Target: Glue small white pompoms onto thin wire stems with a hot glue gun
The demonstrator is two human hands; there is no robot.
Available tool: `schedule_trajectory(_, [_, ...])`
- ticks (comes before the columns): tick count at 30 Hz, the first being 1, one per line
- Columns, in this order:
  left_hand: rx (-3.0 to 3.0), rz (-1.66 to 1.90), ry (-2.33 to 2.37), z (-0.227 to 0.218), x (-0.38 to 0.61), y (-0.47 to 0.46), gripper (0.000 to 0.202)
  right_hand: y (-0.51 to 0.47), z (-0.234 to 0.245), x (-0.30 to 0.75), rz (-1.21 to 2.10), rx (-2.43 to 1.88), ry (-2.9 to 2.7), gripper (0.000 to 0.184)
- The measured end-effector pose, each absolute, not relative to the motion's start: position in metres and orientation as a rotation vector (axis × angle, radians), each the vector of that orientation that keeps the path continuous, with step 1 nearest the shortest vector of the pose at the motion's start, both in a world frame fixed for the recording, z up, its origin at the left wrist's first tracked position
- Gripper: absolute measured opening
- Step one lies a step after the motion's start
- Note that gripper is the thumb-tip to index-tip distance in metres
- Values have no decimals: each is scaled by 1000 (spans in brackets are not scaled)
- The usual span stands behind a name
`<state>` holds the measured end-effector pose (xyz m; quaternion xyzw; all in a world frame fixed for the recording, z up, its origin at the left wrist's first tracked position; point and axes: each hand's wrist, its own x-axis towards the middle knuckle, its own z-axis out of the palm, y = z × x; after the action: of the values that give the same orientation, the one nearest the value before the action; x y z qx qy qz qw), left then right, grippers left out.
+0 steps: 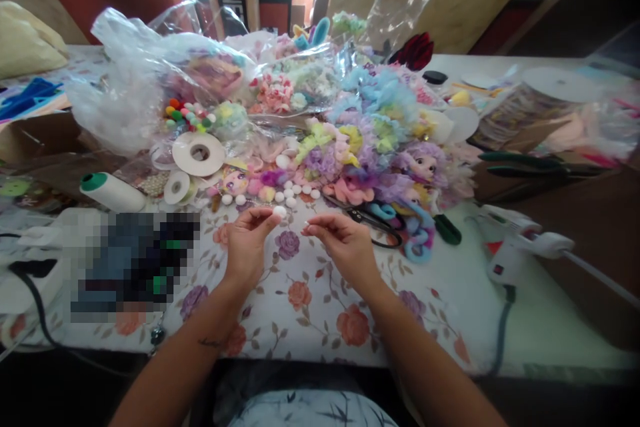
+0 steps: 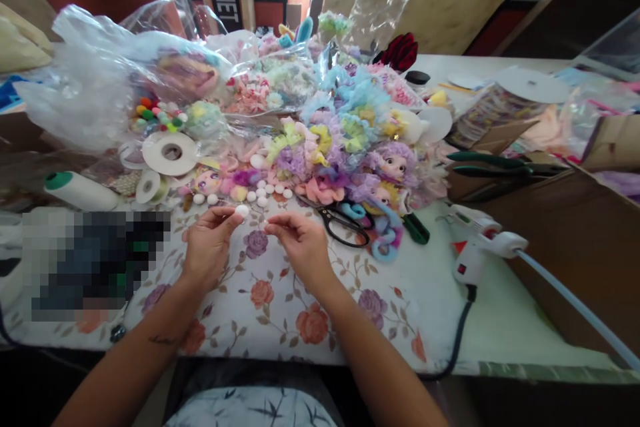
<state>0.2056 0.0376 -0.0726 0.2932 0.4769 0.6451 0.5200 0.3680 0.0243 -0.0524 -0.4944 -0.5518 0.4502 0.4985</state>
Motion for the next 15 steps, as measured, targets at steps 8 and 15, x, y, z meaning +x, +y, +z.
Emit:
schedule_trajectory(8, [818,1476,1179,-75,216,31,20,19,-64,367,960,-1222,-1409,9])
schedule_trajectory(15, [868,1451,1188,-77,218,29,18,16,-63,370,912,-1249,-1440,10])
